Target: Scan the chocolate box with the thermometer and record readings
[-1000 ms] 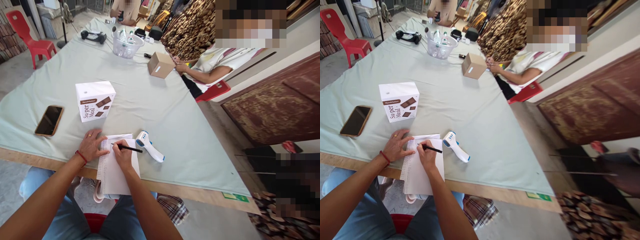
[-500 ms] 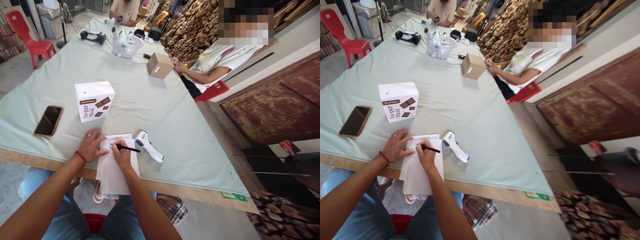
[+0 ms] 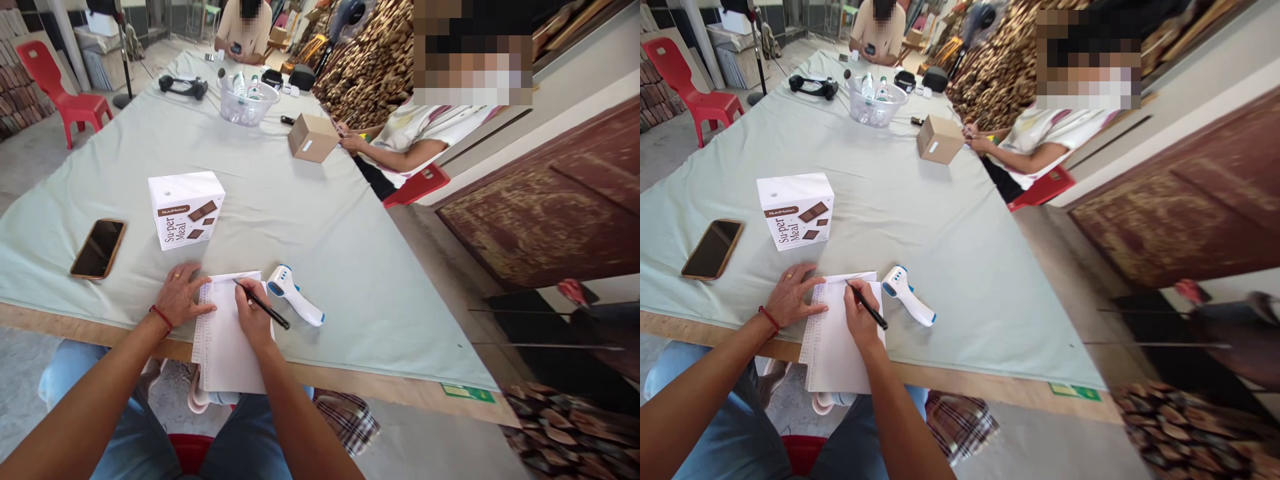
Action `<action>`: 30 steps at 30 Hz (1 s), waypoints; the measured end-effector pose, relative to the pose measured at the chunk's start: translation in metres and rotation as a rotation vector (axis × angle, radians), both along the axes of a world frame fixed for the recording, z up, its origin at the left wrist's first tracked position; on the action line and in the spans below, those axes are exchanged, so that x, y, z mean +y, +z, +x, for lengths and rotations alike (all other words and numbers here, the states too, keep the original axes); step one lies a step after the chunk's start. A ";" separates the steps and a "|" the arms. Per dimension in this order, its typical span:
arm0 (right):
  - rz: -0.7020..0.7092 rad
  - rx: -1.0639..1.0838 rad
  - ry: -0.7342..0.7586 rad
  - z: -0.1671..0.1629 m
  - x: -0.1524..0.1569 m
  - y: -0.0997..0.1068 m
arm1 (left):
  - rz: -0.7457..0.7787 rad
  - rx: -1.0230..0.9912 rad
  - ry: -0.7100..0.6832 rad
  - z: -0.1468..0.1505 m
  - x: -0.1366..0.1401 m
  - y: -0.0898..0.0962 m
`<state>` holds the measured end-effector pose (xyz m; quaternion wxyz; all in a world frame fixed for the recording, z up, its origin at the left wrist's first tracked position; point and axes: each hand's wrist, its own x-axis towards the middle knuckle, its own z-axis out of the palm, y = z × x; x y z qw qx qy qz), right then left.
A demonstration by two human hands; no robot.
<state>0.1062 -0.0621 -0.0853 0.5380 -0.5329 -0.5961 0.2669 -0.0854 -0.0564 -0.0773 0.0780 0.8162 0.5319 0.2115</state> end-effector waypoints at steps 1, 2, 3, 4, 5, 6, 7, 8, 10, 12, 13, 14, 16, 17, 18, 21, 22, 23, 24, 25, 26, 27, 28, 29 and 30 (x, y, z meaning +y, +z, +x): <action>0.044 -0.071 0.020 0.007 0.002 0.001 | 0.000 0.000 0.001 0.000 0.000 0.000; 0.088 -0.152 0.048 0.015 0.004 0.002 | 0.002 -0.001 0.001 -0.001 0.000 0.000; 0.126 -0.237 0.078 0.023 0.006 0.002 | 0.004 -0.002 0.002 -0.001 0.000 0.000; 0.156 -0.323 0.105 0.030 0.009 0.002 | 0.008 -0.001 0.003 -0.001 0.001 0.000; 0.178 -0.410 0.130 0.037 0.011 0.002 | 0.013 0.000 0.005 -0.002 0.001 0.000; 0.193 -0.494 0.148 0.043 0.014 0.001 | 0.019 0.003 0.007 -0.002 0.001 0.000; 0.206 -0.571 0.159 0.048 0.015 0.001 | 0.025 0.007 0.008 -0.003 0.002 0.000; 0.217 -0.637 0.161 0.051 0.016 0.000 | 0.032 0.009 0.009 -0.004 0.002 0.000; 0.242 -0.709 0.138 0.056 0.016 0.000 | 0.046 0.011 0.011 -0.005 0.003 -0.001; 0.277 -0.714 0.064 0.063 0.014 -0.001 | 0.060 0.006 0.009 -0.007 0.003 -0.001; 0.287 -0.708 0.005 0.068 0.013 -0.001 | 0.068 0.002 0.007 -0.008 0.003 -0.002; 0.278 -0.709 -0.067 0.073 0.012 -0.002 | 0.076 -0.003 0.005 -0.009 0.003 -0.002; 0.189 -0.753 -0.228 0.086 0.011 -0.005 | 0.089 -0.016 0.006 -0.010 0.004 -0.003; 0.109 -0.797 -0.288 0.093 0.010 -0.007 | 0.095 -0.024 0.009 -0.011 0.004 -0.004; 0.021 -0.849 -0.321 0.100 0.010 -0.010 | 0.100 -0.036 0.012 -0.011 0.004 -0.005; -0.131 -0.961 -0.311 0.114 0.010 -0.021 | 0.103 -0.099 0.011 -0.011 0.004 -0.010; -0.113 -0.964 -0.310 0.116 0.010 -0.025 | 0.098 -0.145 0.020 -0.012 0.005 -0.012; -0.066 -0.950 -0.321 0.118 0.010 -0.029 | 0.093 -0.210 0.054 -0.013 0.006 -0.014; -0.004 -0.928 -0.339 0.119 0.011 -0.032 | 0.090 -0.292 0.120 -0.015 0.007 -0.015; 0.059 -0.906 -0.356 0.119 0.012 -0.036 | 0.089 -0.387 0.221 -0.018 0.010 -0.016; 0.114 -0.889 -0.364 0.119 0.012 -0.039 | 0.094 -0.485 0.350 -0.023 0.013 -0.017; 0.156 -0.879 -0.366 0.119 0.013 -0.042 | 0.104 -0.576 0.492 -0.028 0.018 -0.016; 0.183 -0.875 -0.364 0.119 0.014 -0.044 | 0.118 -0.649 0.626 -0.034 0.025 -0.015; 0.198 -0.873 -0.363 0.119 0.014 -0.045 | 0.132 -0.700 0.730 -0.041 0.032 -0.012; 0.204 -0.874 -0.365 0.119 0.015 -0.046 | 0.143 -0.733 0.796 -0.047 0.040 -0.009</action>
